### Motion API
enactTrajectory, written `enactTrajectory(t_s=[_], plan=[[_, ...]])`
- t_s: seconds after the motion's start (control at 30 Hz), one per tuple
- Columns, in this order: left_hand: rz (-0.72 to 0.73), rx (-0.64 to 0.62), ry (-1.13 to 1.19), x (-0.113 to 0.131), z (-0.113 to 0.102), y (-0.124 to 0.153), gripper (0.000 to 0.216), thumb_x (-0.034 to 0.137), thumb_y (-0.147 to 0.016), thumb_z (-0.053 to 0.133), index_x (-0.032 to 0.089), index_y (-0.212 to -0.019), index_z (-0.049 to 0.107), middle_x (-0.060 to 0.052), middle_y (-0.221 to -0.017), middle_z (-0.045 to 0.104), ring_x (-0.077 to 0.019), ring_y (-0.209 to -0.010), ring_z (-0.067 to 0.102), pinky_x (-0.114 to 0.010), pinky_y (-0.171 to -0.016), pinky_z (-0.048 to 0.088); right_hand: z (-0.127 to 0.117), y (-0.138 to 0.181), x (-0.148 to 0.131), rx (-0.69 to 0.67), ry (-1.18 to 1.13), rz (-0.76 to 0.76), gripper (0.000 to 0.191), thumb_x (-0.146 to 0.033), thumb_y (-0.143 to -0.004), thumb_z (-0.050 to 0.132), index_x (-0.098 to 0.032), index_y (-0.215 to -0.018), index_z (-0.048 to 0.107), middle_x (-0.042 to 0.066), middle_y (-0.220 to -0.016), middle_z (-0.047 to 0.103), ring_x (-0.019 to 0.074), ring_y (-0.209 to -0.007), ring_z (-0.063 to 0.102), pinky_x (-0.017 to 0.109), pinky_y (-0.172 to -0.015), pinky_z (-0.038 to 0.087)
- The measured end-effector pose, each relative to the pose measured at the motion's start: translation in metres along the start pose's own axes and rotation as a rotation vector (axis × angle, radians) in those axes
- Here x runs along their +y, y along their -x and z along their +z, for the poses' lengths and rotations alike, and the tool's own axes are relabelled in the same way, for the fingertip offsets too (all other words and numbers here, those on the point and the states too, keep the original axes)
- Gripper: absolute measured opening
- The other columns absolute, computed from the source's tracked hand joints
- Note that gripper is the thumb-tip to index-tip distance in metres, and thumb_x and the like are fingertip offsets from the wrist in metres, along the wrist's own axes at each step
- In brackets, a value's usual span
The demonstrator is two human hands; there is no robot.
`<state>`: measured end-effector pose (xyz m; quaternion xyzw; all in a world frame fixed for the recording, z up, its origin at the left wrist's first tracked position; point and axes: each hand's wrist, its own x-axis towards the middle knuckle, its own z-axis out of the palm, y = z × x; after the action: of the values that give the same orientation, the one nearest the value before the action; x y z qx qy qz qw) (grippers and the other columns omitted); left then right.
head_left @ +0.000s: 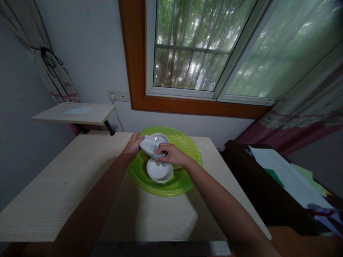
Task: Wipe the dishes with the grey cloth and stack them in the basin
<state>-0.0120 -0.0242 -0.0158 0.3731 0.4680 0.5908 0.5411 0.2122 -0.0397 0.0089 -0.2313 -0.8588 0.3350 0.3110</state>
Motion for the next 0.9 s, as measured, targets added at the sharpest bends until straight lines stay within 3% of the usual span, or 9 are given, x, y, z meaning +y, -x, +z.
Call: enactTrajectory(t_s=[0.23,0.37,0.5,0.6,0.77,0.83,0.9], plan=[[0.084,-0.052,-0.038,-0.005,-0.004,-0.005,0.068,0.005,-0.058,0.059,0.019,-0.124,0.054,-0.011,-0.122,0.064,-0.0246,-0.11,0.062,-0.037,-0.096,0.049,0.005,0.0,0.004,-0.096,0.074,0.009,0.02,-0.035,-0.074,0.083,-0.023,-0.088,0.074,0.002,-0.087,0.069,0.0188,-0.082,0.062,0.03,-0.079,0.046],[0.116,-0.033,-0.06,-0.007,-0.004,-0.006,0.068,0.006,-0.057,0.057,0.019,-0.124,0.056,-0.011,-0.123,0.065,-0.0261,-0.116,0.06,-0.041,-0.104,0.045,0.0,0.0,0.005,-0.138,-0.017,0.046,0.026,-0.041,-0.073,0.083,-0.025,-0.093,0.078,0.002,-0.089,0.07,0.0176,-0.081,0.063,0.03,-0.079,0.048],[0.127,-0.026,-0.084,-0.008,-0.004,-0.007,0.061,0.009,-0.062,0.056,0.019,-0.122,0.058,-0.01,-0.121,0.066,-0.0252,-0.111,0.062,-0.041,-0.1,0.047,-0.005,0.001,0.011,-0.139,-0.111,0.099,0.023,-0.043,-0.08,0.076,-0.025,-0.095,0.08,0.004,-0.093,0.073,0.02,-0.087,0.066,0.032,-0.082,0.049],[0.122,-0.019,-0.101,-0.009,-0.004,-0.008,0.057,0.01,-0.063,0.056,0.018,-0.119,0.06,-0.01,-0.116,0.067,-0.0244,-0.106,0.063,-0.04,-0.095,0.049,-0.006,0.001,0.021,-0.044,-0.084,0.15,0.026,-0.042,-0.081,0.075,-0.024,-0.099,0.078,0.003,-0.091,0.072,0.0196,-0.084,0.064,0.032,-0.08,0.048],[0.139,-0.07,-0.11,-0.004,-0.002,-0.004,0.046,0.013,-0.066,0.056,0.017,-0.11,0.066,-0.009,-0.11,0.071,-0.0233,-0.101,0.064,-0.036,-0.089,0.051,-0.003,-0.001,0.028,0.288,0.143,0.249,0.034,-0.039,-0.08,0.077,-0.023,-0.107,0.065,-0.002,-0.081,0.064,0.0157,-0.07,0.055,0.027,-0.065,0.039],[0.132,-0.088,-0.107,-0.001,0.0,-0.002,0.04,0.016,-0.069,0.058,0.017,-0.108,0.068,-0.008,-0.106,0.073,-0.023,-0.097,0.065,-0.034,-0.085,0.052,0.001,-0.004,0.024,0.298,0.221,0.26,0.027,-0.036,-0.081,0.076,-0.023,-0.1,0.063,-0.003,-0.076,0.061,0.015,-0.066,0.052,0.026,-0.062,0.036],[0.125,-0.094,-0.094,0.001,0.002,0.0,0.034,0.021,-0.072,0.061,0.017,-0.106,0.069,-0.008,-0.102,0.074,-0.0226,-0.093,0.066,-0.033,-0.082,0.052,0.006,-0.008,0.017,0.208,0.252,0.238,0.019,-0.032,-0.082,0.075,-0.022,-0.092,0.063,-0.003,-0.074,0.061,0.0148,-0.066,0.052,0.026,-0.062,0.035]])
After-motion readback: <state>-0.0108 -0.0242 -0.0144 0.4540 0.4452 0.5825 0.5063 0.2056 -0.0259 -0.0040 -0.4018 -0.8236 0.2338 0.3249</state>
